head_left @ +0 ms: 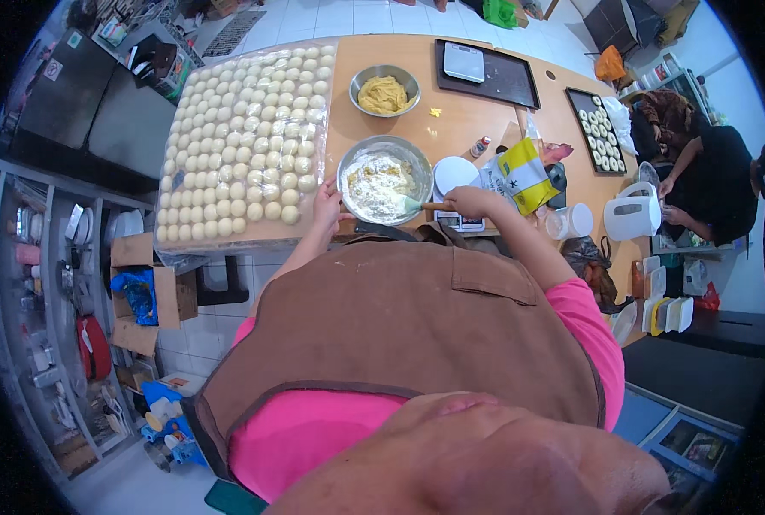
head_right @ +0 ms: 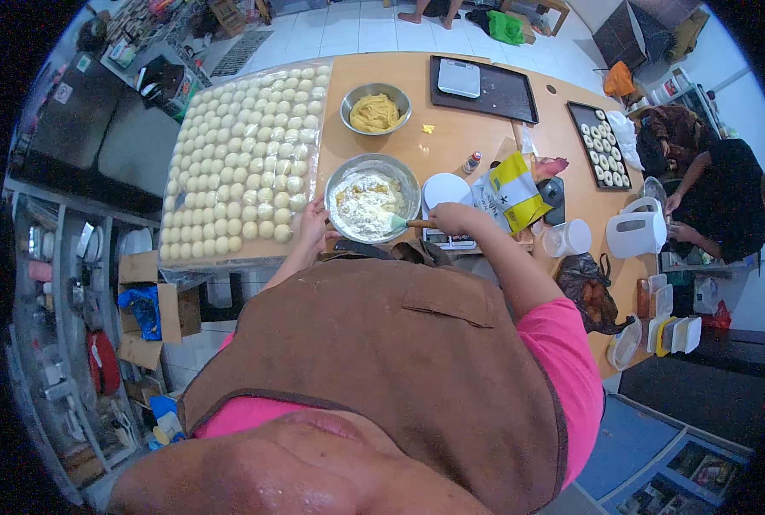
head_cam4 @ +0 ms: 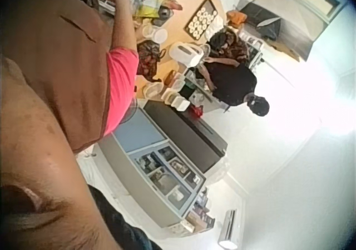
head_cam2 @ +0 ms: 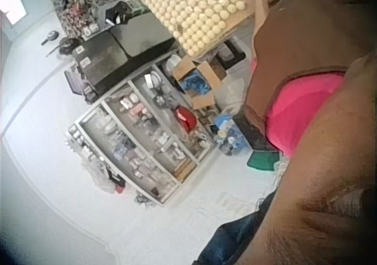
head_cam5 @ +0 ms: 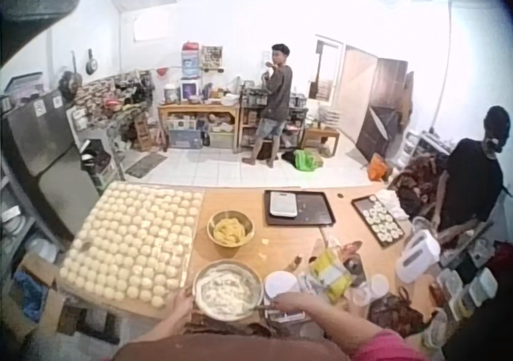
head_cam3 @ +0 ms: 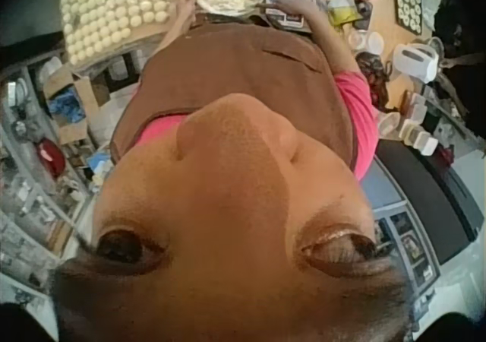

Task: The person stirs a mixture in a bowl using a wooden spoon, gradually adding ingredients from a small container.

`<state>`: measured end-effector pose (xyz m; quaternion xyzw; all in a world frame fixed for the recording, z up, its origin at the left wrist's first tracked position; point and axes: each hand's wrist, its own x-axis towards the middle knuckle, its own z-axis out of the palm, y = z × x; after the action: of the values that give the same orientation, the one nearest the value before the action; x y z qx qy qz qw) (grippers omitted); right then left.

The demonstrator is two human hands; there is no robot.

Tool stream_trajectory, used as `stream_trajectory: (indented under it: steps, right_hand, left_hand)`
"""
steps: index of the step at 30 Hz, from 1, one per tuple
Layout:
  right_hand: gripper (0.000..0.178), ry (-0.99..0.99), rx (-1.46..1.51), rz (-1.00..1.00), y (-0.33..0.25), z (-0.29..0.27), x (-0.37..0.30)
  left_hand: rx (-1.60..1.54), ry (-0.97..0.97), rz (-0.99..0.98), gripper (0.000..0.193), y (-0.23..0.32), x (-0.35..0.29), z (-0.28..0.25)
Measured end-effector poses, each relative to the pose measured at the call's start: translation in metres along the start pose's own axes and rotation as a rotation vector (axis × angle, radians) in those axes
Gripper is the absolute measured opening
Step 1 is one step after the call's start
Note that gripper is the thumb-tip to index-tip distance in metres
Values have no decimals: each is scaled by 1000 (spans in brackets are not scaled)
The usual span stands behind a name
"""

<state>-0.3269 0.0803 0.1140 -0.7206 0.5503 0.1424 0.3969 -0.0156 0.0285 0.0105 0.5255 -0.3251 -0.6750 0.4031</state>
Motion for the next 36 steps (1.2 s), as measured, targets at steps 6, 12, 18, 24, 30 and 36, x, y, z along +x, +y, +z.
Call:
stream_trajectory:
  steps: [6,12,18,24,30,36]
  right_hand:
    - [25,130,-108,16,-1,12,2]
    - [25,145,-176,-32,5,16,5]
    - [26,163,-108,-34,3,16,3]
    - [26,123,-97,41,-1,17,2]
    - [30,127,-89,13,1,18,3]
    - [32,119,-104,1,1,18,2]
  left_hand:
    - [-28,2,-13,41,2,-2,0]
    - [-64,-21,7,41,1,-1,1]
    - [-32,11,-25,39,-4,5,-4]
    - [-54,-9,-10,40,-1,0,-2]
    - [-89,-15,-11,39,2,-3,0]
    - [-45,-5,-51,39,3,-1,-2]
